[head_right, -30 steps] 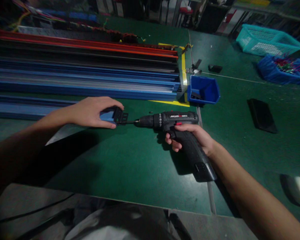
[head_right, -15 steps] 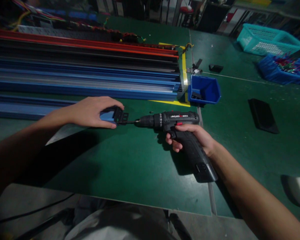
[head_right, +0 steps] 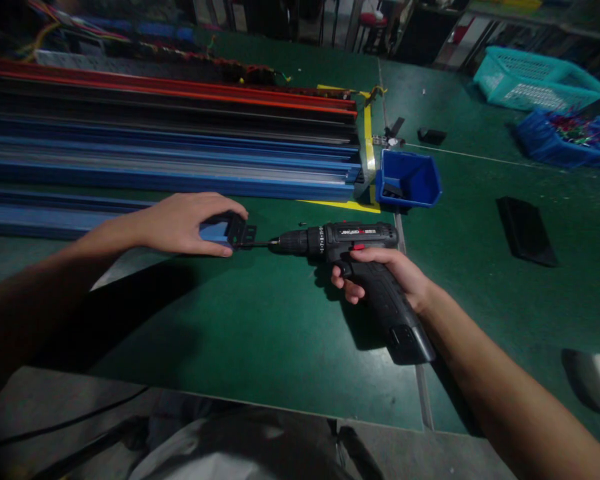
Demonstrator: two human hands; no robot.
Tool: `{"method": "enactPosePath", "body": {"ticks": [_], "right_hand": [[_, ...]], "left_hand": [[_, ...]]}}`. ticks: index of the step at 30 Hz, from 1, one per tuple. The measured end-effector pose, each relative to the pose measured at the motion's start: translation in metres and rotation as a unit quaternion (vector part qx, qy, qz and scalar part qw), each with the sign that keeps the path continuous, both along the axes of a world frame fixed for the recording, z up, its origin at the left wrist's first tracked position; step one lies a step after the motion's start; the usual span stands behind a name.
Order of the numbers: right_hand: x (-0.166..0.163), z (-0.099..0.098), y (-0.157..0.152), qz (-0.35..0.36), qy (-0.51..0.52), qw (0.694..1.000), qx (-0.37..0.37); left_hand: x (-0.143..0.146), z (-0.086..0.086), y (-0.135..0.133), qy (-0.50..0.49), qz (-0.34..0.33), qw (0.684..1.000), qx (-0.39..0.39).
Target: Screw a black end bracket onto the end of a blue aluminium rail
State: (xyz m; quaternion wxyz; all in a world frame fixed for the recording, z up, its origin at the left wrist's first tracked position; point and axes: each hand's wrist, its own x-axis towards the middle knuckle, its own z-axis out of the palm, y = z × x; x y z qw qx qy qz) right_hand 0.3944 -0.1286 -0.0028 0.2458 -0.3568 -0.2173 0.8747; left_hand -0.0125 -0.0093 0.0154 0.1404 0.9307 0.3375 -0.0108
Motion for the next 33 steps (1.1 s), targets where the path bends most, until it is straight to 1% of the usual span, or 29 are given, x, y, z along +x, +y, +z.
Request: {"method": "enactPosePath", "body": {"ticks": [8,15,24,29,33], "right_hand": [[-0.0021,0.0020,0.0002,0.003,-0.002,1.000,0.008],[-0.0020,0.0023,0.0008,0.002,-0.011,1.000,0.001],[-0.0009,0.0011,0.0015,0.005,0.016,1.000,0.003],[-0.0013,0.0012,0.0013,-0.002,0.011,1.000,0.000],[-0.0008,0.0033,0.0009,-0.002,-0.004,1.000,0.003]], "left_hand": [[-0.0004,-0.0001,-0.0001,-0.003,0.000,1.000,0.001],[-0.0029,-0.0029,0.0014,-0.008,0.000,1.000,0.001],[0.0011,0.0014,0.0002,0.000,0.008,1.000,-0.009],[0.0004,0.0001,0.0008,0.000,0.010,1.000,-0.003],[0.0008,0.0029,-0.0026,0.005,0.009,1.000,-0.005]]}}
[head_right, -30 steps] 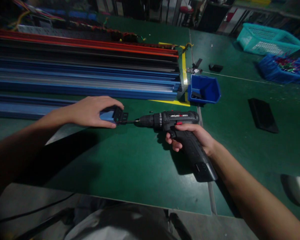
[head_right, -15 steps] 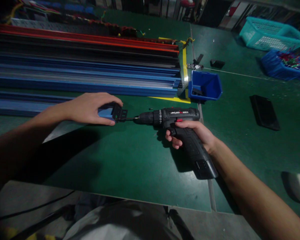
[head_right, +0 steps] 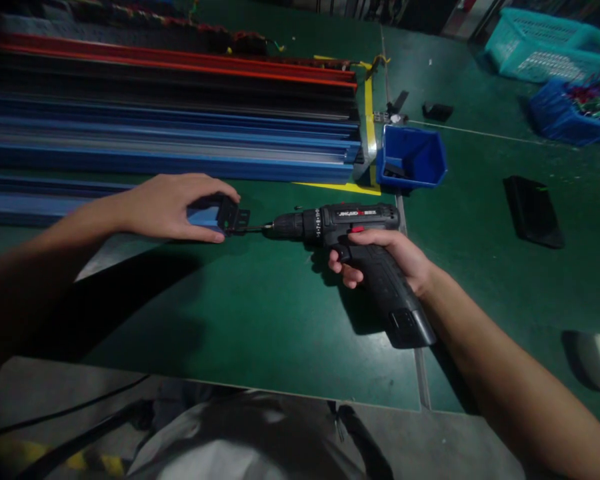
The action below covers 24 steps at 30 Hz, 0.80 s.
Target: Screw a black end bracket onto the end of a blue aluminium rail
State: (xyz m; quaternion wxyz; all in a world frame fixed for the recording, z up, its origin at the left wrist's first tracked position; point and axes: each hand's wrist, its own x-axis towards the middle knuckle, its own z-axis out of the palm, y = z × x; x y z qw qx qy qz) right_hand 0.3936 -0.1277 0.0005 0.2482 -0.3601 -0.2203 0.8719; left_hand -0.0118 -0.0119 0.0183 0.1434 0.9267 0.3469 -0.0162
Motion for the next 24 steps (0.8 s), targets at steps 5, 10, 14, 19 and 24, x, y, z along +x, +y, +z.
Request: {"method": "enactPosePath", "body": {"ticks": [5,10,14,19,24], "right_hand": [[0.0004,0.0009,-0.0003,-0.001,-0.010,1.000,0.006],[-0.0002,-0.0010,0.0003,0.003,0.011,1.000,0.007],[-0.0007,-0.0019,0.0006,0.013,0.026,1.000,0.005],[-0.0007,-0.0025,0.0004,0.006,0.014,1.000,0.002],[-0.0005,-0.0023,0.0002,0.004,0.014,1.000,0.001]], "left_hand": [[0.0002,0.0019,-0.0028,0.006,0.000,1.000,0.007],[-0.0013,-0.0016,0.0015,0.002,-0.004,1.000,0.004],[-0.0011,-0.0035,0.0037,-0.003,0.002,1.000,0.003],[-0.0002,-0.0037,0.0035,-0.006,0.001,1.000,-0.001],[-0.0004,-0.0030,0.0033,-0.004,0.000,1.000,-0.002]]}}
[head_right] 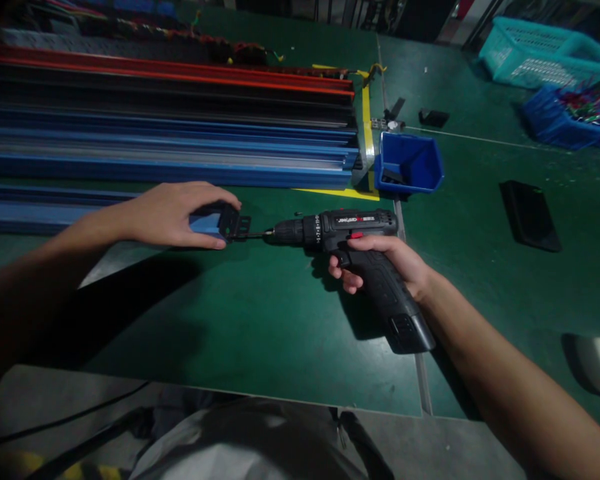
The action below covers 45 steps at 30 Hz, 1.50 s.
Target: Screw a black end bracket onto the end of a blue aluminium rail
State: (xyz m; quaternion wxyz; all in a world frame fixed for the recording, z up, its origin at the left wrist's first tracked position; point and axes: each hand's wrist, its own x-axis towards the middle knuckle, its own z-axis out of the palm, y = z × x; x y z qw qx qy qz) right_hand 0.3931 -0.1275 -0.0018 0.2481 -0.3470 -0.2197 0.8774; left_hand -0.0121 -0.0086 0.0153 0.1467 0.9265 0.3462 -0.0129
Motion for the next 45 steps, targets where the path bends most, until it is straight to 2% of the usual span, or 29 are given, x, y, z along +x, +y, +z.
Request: {"method": "enactPosePath", "body": {"ticks": [36,45], "right_hand": [[0.0012,-0.0001,-0.0006,0.003,0.004,1.000,-0.009],[-0.0001,0.0035,-0.0020,-0.019,-0.023,1.000,-0.005]], "left_hand": [[-0.0011,-0.0006,-0.0001,-0.006,-0.003,1.000,0.004],[-0.0010,0.0003,0.0001,-0.005,-0.003,1.000,0.008]]}}
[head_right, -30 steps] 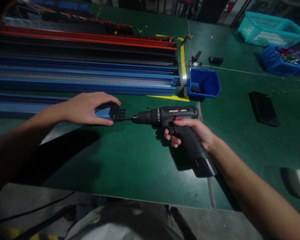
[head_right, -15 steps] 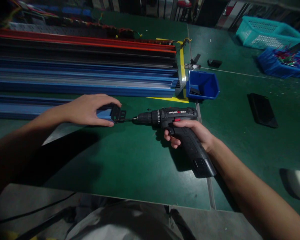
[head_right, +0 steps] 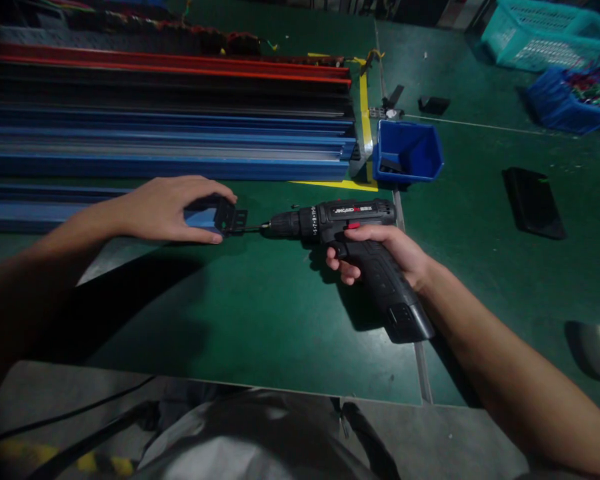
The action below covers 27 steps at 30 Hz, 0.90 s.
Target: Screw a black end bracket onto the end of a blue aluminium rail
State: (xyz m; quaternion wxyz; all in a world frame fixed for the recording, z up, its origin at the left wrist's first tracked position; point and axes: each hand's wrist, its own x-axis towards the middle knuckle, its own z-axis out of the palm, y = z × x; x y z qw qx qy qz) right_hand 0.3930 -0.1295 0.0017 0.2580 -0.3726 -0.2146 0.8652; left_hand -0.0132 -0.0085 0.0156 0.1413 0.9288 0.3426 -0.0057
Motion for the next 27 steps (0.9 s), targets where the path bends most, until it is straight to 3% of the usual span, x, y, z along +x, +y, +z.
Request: {"method": "enactPosePath", "body": {"ticks": [27], "right_hand": [[0.0018,-0.0050,0.0020,0.022,0.044,0.999,0.000]], "left_hand": [[-0.0005,-0.0014,0.0011,0.009,0.000,1.000,-0.005]]}}
